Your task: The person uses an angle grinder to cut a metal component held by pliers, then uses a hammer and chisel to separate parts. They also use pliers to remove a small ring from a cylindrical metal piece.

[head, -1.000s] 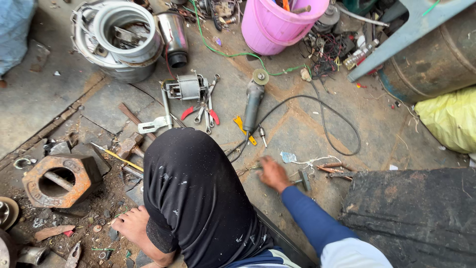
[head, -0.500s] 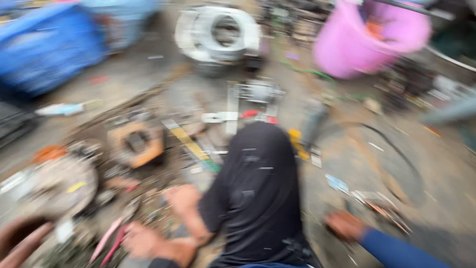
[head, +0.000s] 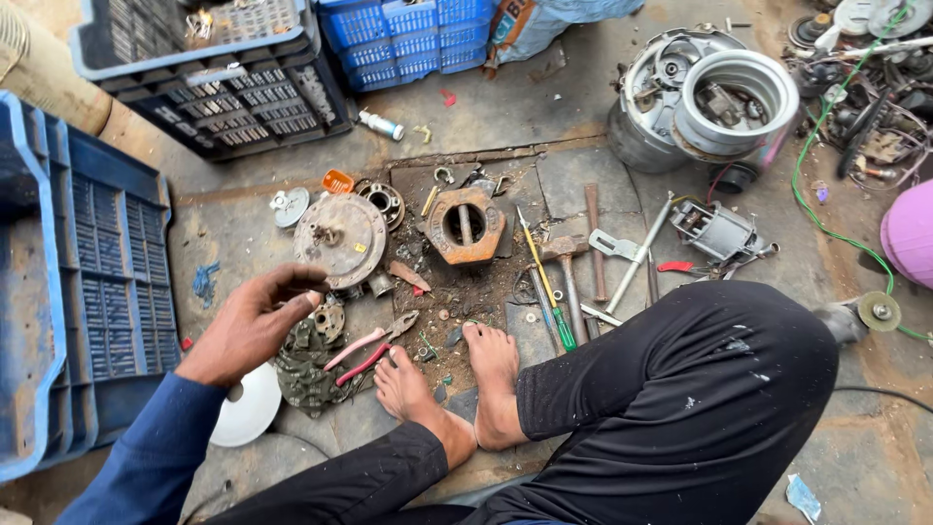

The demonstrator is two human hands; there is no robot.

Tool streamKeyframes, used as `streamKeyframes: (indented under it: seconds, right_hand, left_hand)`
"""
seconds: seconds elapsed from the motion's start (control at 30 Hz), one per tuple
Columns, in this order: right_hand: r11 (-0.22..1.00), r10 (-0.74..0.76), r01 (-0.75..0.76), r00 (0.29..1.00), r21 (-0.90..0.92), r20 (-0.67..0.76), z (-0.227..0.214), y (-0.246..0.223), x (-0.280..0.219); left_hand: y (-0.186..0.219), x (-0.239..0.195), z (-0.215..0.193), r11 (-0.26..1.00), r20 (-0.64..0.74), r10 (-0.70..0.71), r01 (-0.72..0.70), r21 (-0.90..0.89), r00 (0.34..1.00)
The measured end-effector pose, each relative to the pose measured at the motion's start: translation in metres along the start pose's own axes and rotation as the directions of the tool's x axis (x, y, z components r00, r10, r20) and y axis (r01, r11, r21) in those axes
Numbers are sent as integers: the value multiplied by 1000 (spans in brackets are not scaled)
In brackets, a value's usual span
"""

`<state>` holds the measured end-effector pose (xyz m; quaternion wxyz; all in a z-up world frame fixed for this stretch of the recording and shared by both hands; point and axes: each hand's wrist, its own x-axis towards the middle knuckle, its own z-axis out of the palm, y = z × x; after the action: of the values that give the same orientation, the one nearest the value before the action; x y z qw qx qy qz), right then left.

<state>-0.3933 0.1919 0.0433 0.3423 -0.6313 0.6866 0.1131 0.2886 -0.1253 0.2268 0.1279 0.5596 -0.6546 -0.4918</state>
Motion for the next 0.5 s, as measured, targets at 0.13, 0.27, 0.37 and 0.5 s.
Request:
streamKeyframes:
  seconds: [0.13, 0.27, 0.37, 0.5]
  right_hand:
    - [995, -97, 100, 993, 31, -74, -6, 38, 3]
    - [960, -219, 252, 948, 122, -232, -35, 66, 25]
    - [974, -169, 198, 958, 109, -233, -93, 57, 60]
    - [991, -69, 46, 981, -127, -181, -190, -13, 81]
  left_hand:
    - [6, -2, -4, 998, 2, -2, 1, 58, 1000]
    - [17, -12, -13, 992, 16, 8, -10, 127, 1000]
    - [29, -27, -23, 975, 8, -88, 85, 204, 996]
    - [54, -45, -45, 841, 24, -23, 6, 541, 999]
